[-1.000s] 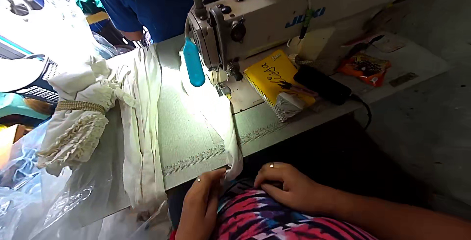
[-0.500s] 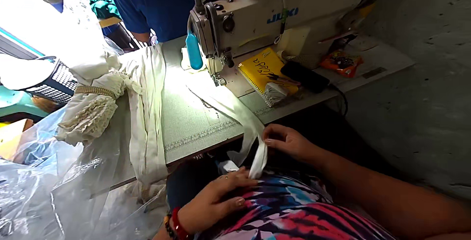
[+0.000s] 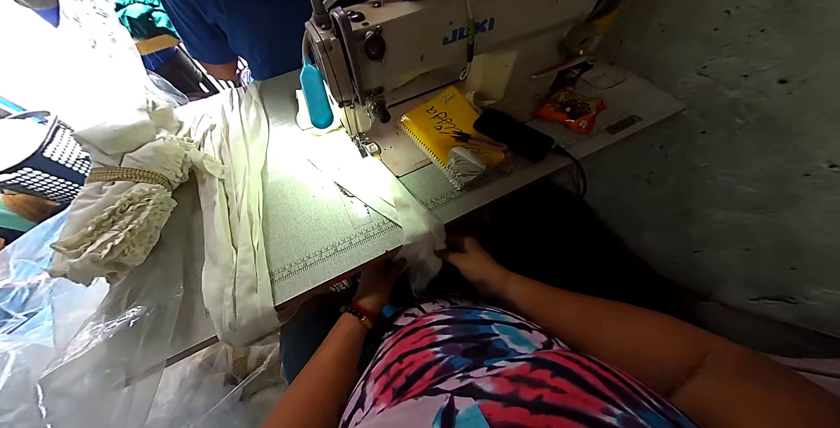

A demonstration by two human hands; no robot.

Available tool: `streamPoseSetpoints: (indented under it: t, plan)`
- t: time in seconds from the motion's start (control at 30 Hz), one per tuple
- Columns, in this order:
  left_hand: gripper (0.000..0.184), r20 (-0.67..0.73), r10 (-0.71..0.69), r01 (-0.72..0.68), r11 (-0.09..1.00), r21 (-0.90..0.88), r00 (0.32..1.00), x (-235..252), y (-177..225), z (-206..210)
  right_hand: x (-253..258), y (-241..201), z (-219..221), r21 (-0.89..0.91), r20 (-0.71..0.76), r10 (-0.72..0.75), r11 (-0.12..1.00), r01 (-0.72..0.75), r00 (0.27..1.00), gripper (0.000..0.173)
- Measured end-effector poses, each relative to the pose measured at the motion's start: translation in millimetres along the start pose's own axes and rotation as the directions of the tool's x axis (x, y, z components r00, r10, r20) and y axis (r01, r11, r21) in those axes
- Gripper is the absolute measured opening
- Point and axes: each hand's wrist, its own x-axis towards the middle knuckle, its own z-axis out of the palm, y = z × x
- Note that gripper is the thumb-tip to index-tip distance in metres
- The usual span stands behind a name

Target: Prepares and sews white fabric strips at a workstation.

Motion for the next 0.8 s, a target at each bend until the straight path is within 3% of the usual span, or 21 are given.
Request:
streamPoseSetpoints:
  t: [0.07, 0.1, 0.23, 0.33, 0.4, 0.47, 0.53, 0.63, 0.73, 0.8]
  plan:
    - [0.033, -0.055, -0.016, 0.010, 0.994, -0.110, 0.998, -28, -3, -21, -6, 7, -20, 0.198, 0.132, -0.026, 0.980, 0.000, 0.991, 0.023]
    - [0.033, -0.095, -0.004, -0.005, 0.996, -0.093, 0.995, -47, -5, -31, -9, 11, -30, 0.176, 0.155, -0.039, 0.984, 0.011, 0.987, 0.019]
    - [0.032, -0.230, 0.309, -0.274, 0.946, 0.173, 0.923, -117, -17, -64, -20, 20, -47, -0.230, 0.077, -0.065, 0.970, 0.081, 0.995, 0.029]
    - [0.034, -0.265, 0.520, -0.415, 0.833, 0.366, 0.812, -150, 1, -81, -14, 17, -38, -0.271, 0.137, -0.030, 0.960, 0.067, 0.990, 0.037]
    - [0.027, -0.248, 0.641, -0.454, 0.719, 0.527, 0.726, -161, 16, -90, -12, 13, -26, -0.267, 0.165, -0.097, 0.953, 0.139, 0.982, 0.049]
    - [0.026, -0.214, 0.687, -0.466, 0.656, 0.594, 0.695, -168, 25, -94, -11, 4, -11, -0.306, 0.120, -0.161, 0.933, 0.191, 0.980, 0.056]
    - [0.029, -0.159, 0.650, -0.471, 0.677, 0.565, 0.743, -168, 25, -92, -7, -3, 1, -0.290, 0.071, -0.166, 0.940, 0.180, 0.984, 0.053]
    - [0.031, -0.109, 0.492, -0.406, 0.808, 0.426, 0.864, -138, 3, -70, -4, -4, 9, -0.118, 0.042, -0.105, 0.987, 0.109, 0.994, 0.032]
    - [0.035, -0.068, 0.213, -0.192, 0.954, 0.228, 0.975, -89, -11, -45, -6, 4, 9, -0.117, 0.057, -0.130, 0.984, 0.135, 0.990, 0.029]
    - [0.033, -0.080, 0.075, -0.068, 0.993, 0.093, 0.994, -59, -10, -27, -6, 11, 7, -0.181, 0.016, -0.120, 0.976, 0.121, 0.993, 0.033]
